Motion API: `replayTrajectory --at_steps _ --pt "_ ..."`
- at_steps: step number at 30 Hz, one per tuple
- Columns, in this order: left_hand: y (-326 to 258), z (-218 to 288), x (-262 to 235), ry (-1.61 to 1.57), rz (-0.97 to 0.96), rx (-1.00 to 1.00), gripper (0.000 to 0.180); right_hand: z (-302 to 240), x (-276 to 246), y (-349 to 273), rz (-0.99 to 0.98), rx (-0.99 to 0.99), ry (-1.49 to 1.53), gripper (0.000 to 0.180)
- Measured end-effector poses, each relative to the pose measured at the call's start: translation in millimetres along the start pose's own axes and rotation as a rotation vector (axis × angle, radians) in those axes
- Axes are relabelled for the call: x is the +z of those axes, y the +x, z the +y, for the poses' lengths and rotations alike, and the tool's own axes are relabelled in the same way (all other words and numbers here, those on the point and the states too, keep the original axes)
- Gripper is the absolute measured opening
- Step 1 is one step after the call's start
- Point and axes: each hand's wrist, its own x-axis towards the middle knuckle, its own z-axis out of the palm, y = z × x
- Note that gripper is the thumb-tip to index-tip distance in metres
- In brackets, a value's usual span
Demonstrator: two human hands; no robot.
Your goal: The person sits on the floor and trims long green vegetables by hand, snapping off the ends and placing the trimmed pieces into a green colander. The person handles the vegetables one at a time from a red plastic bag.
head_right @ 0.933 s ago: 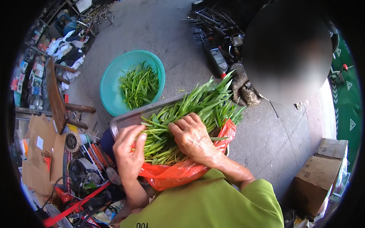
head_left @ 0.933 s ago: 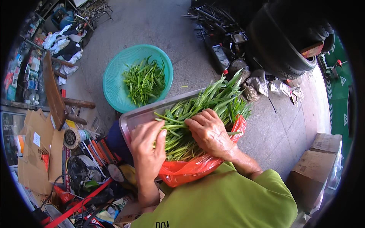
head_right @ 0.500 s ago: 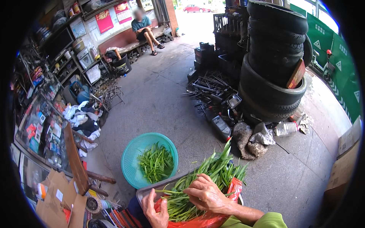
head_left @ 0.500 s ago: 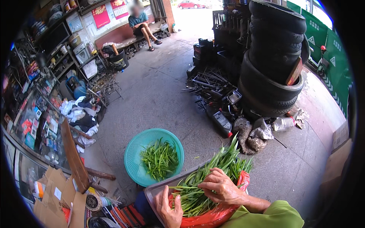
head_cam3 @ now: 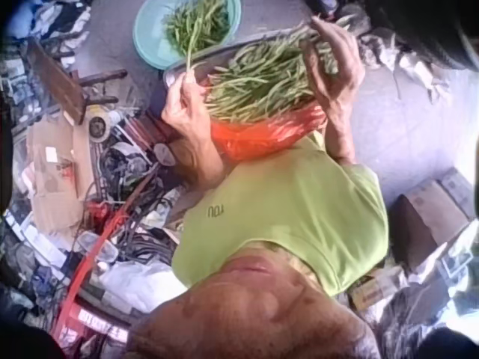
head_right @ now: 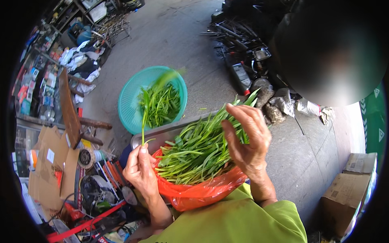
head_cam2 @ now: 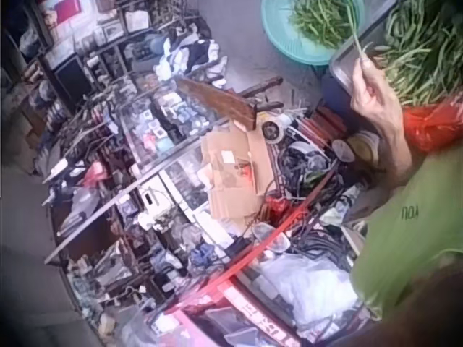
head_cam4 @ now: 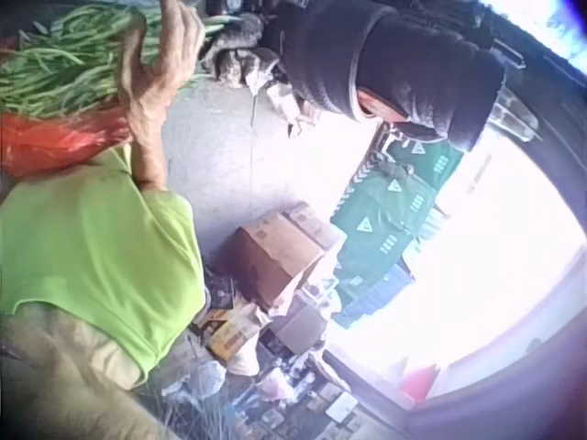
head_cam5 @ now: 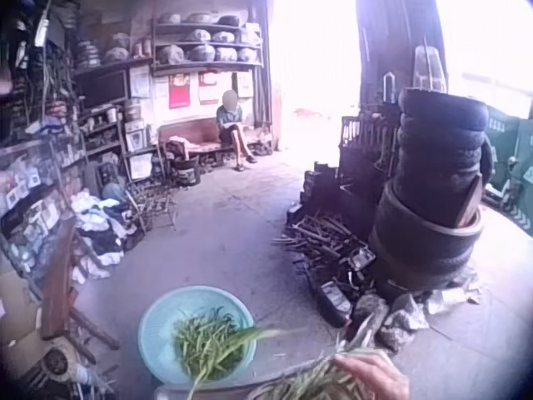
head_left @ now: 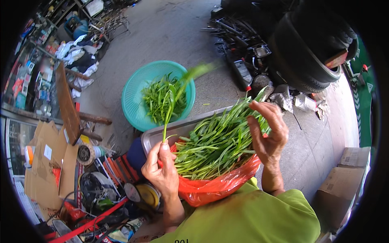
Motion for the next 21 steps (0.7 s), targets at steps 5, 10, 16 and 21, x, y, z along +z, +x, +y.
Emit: replayTrajectory --at_steps 5,10,16,21 --pt "-1.5 2.2 -0.1 -0.003 -0.035 -0.056 0.018 -5.6 6.3 -7.0 -0.116 -0.116 0.047 0.026" --pt "-12.3 15.5 2.8 -0.007 -0.19 -0.125 0.017 -20.2 31.7 -18.5 -0.358 -0.357 0.127 0.042" --pt "-28.8 30.6 -11.8 -0.064 -0.507 -0.156 0.025 -17.4 48.1 -24.7 -0.44 -0.58 0.174 0.046" --pt "-32.5 31.6 -22.3 -0.084 -0.522 -0.108 0.017 -19.8 50.4 -26.6 -0.414 -0.746 0.157 0.039"
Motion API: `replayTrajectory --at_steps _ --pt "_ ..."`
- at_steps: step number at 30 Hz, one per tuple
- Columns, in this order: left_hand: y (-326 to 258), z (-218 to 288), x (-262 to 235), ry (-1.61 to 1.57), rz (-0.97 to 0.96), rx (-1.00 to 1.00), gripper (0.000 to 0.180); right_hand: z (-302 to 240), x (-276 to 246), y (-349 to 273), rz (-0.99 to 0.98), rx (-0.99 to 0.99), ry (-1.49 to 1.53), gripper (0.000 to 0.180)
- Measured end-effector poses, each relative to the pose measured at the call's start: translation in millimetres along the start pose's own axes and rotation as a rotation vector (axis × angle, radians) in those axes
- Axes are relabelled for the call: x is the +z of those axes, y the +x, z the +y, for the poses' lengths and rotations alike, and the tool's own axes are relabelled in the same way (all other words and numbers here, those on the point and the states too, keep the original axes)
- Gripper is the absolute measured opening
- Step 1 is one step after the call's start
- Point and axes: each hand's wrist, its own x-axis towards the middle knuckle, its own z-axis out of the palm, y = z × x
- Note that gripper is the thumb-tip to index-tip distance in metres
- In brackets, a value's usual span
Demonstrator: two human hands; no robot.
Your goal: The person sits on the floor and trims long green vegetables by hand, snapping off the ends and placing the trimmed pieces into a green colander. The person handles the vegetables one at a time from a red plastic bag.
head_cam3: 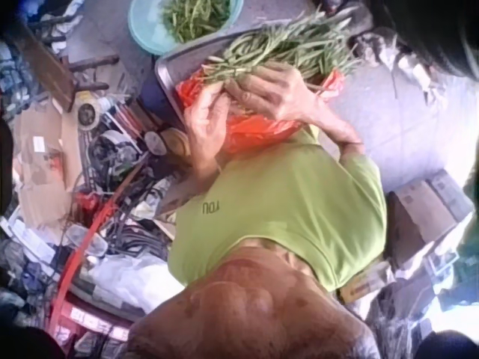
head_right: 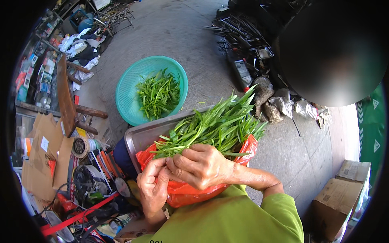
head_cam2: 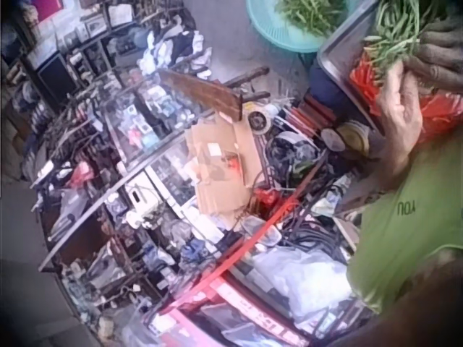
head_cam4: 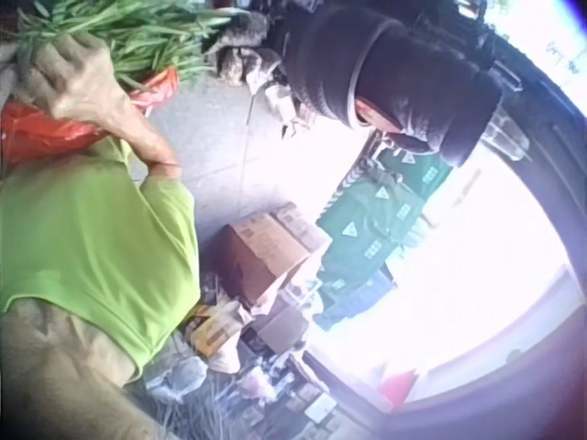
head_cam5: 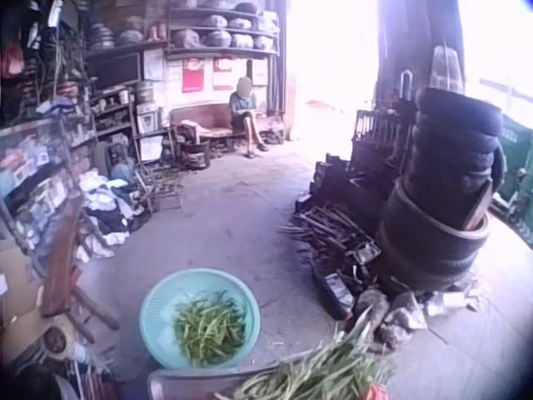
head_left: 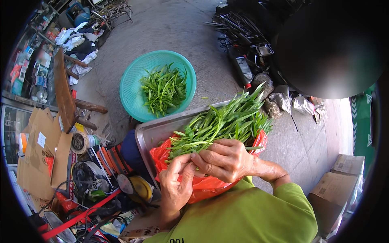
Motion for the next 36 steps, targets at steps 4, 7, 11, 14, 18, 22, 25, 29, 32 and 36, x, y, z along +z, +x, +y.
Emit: replayTrajectory --at_steps 4,7,11,14,18,22,25,29,32,36 --pt "-7.7 -0.6 2.6 0.063 0.105 -0.01 0.01 3.9 -0.6 14.7 -0.025 -0.073 0.042 0.031" --pt "-12.2 -2.5 -5.0 0.057 0.128 0.105 0.009 6.9 1.8 23.6 0.057 -0.089 0.212 0.021" --pt "-18.3 -0.8 -18.6 -0.035 0.173 0.228 0.005 8.7 -0.9 46.9 0.184 -0.095 0.327 0.016" --pt "-28.4 -9.1 -38.0 -0.178 0.426 0.249 0.017 22.6 -7.3 72.3 0.352 -0.033 0.187 0.012" --pt "-41.6 -45.6 -83.7 -0.112 0.939 0.107 0.025 60.5 7.7 92.9 0.383 -0.047 0.075 0.02" --pt "-66.4 -114.5 -112.7 0.111 1.075 -0.178 0.017 97.6 47.8 81.2 0.125 0.208 0.163 0.022" --pt "-92.5 -194.1 -111.1 0.188 0.996 -0.274 0.009 86.6 42.4 67.9 -0.107 0.341 0.186 0.01" --pt "-112.2 -243.1 -94.4 0.595 0.718 -0.619 0.024 51.4 22.1 47.4 -0.332 0.418 0.294 0.008" --pt "-103.5 -227.1 -92.8 0.552 0.604 -0.734 0.029 34.0 14.2 25.7 -0.423 0.419 0.288 0.011" --pt "-97.8 -210.1 -106.3 0.687 0.566 -0.7 0.024 30.2 11.5 8.3 -0.466 0.461 0.407 0.009"
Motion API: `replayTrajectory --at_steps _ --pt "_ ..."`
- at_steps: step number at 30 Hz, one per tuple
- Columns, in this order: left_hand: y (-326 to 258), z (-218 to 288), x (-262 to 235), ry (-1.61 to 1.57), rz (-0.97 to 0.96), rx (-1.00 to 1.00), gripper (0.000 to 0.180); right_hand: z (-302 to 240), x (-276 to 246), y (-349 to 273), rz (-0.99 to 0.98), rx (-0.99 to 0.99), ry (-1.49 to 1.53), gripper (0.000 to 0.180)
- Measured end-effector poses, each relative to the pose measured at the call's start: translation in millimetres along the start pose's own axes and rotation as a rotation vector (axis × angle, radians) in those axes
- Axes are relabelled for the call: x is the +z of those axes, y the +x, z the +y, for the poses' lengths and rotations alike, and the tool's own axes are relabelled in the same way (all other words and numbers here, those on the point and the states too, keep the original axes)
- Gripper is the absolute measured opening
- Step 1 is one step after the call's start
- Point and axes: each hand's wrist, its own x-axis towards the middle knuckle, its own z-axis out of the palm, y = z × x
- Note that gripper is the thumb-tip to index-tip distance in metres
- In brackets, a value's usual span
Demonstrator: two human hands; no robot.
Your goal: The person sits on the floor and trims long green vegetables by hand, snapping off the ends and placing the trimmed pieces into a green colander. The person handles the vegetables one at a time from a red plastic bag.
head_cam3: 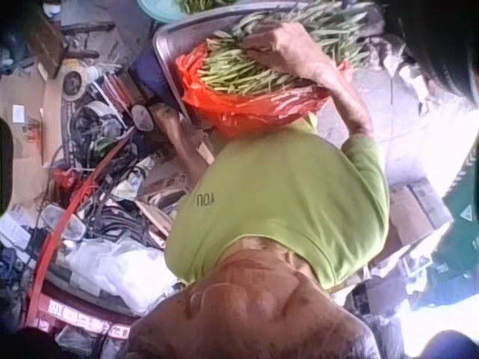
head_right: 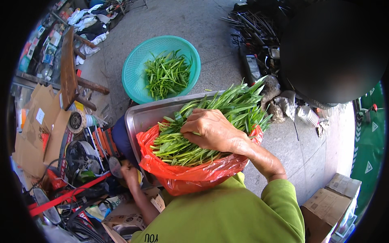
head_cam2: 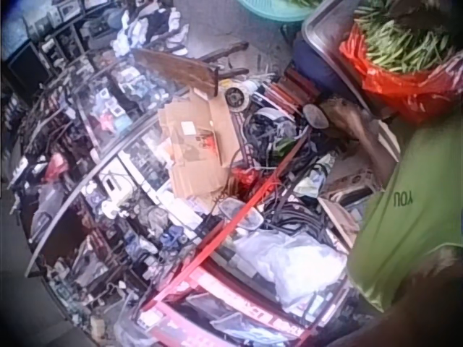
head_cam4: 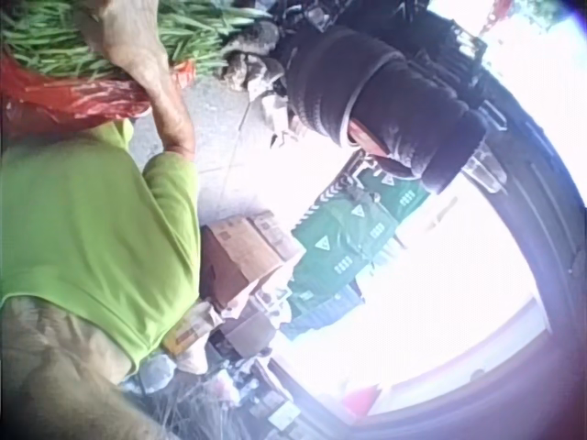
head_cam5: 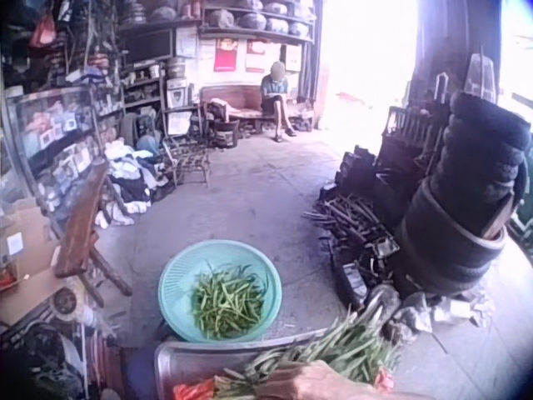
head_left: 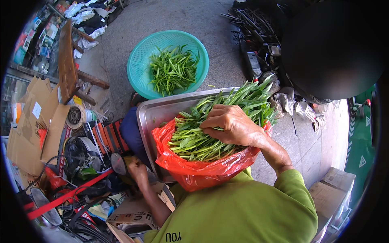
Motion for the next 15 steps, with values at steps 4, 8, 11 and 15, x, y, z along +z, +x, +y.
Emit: replayTrajectory --at_steps 4,8,11,15 --pt "-13.2 72.5 -49.7 -0.649 0.27 0.185 0.022 -8.9 -7.2 -3.6 0.065 -0.079 0.125 0.013" --pt "-54.7 167.6 -97.7 -0.523 0.333 0.76 0.024 -29.8 -18.3 -0.1 0.096 -0.214 0.167 0.021" --pt "-72.9 207.4 -101.9 -0.386 0.2 1.094 0.025 -38.1 -15.6 3.5 0.183 -0.283 0.199 0.024" --pt "-69.3 211.5 -101.2 -0.304 0.177 1.214 0.023 -39.1 -11.9 4.2 0.26 -0.32 0.24 0.025"
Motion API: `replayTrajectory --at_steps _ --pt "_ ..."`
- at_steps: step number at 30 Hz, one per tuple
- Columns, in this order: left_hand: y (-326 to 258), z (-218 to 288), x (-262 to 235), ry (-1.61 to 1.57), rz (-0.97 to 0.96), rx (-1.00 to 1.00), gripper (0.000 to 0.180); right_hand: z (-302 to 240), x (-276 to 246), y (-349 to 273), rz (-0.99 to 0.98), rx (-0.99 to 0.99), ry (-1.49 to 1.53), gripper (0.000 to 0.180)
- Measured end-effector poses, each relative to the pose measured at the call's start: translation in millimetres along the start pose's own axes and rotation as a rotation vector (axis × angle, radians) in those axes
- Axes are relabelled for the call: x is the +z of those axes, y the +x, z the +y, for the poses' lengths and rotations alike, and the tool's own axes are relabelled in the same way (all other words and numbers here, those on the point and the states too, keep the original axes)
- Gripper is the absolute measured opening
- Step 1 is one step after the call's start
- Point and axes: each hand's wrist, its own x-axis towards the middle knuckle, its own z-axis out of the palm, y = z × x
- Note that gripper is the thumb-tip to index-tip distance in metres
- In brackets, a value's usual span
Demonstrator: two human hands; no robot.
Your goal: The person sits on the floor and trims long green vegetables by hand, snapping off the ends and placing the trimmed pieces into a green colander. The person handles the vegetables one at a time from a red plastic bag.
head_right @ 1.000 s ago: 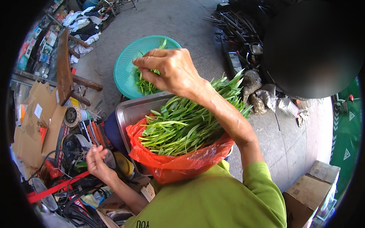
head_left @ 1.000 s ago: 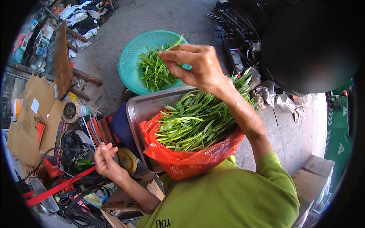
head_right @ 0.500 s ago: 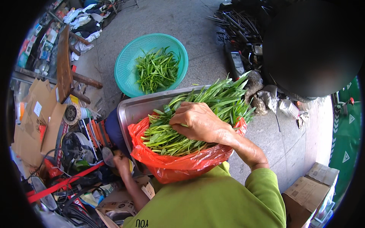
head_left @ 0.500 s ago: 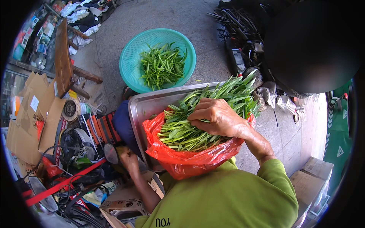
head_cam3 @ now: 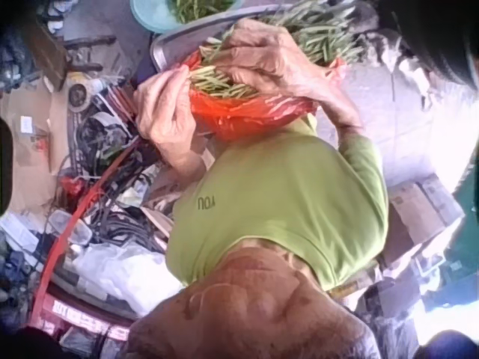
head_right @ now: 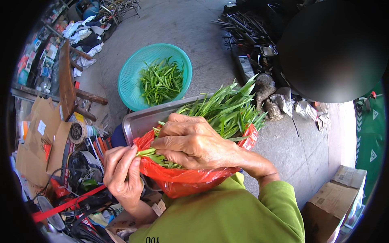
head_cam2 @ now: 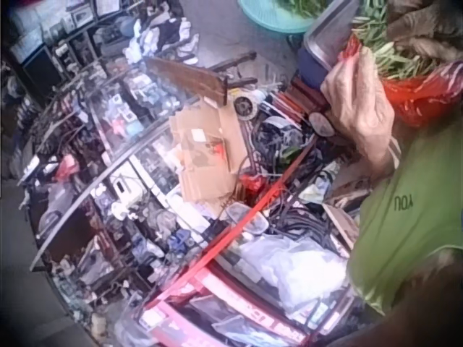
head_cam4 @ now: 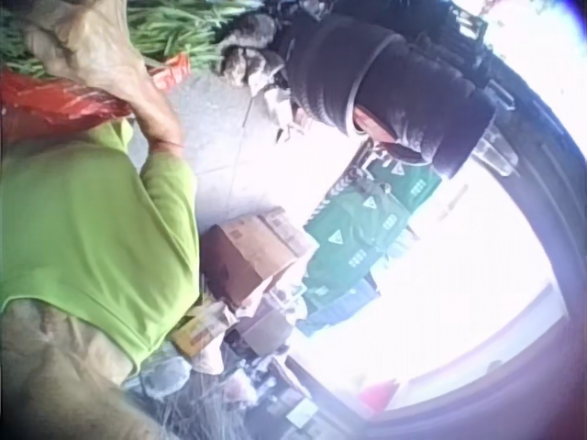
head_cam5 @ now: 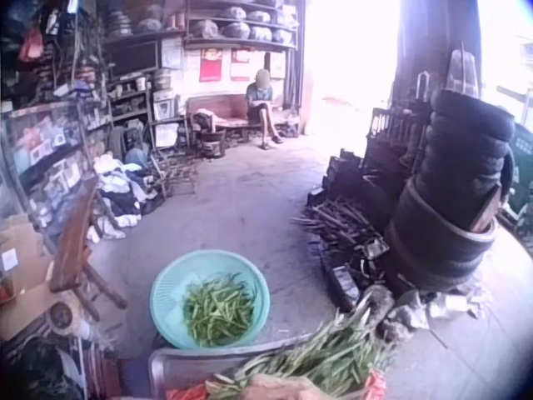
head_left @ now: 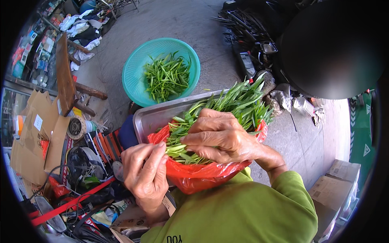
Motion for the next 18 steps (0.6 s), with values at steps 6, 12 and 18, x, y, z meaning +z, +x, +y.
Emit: replayTrajectory --at_steps 6,12,18 --pt "-3.2 -16.2 -21.8 0.041 0.213 -0.044 0.014 3.0 3.1 3.0 -0.146 0.2 0.103 0.066" --pt "-29.5 -49.4 -45.3 -0.286 0.6 -0.552 0.011 6.7 -0.8 2.5 -0.164 0.436 0.15 0.063" --pt "-29.3 -45.7 -16.0 -0.41 0.591 -0.667 0.014 -6.6 -15.5 -4.1 0.117 0.324 -0.226 0.068"
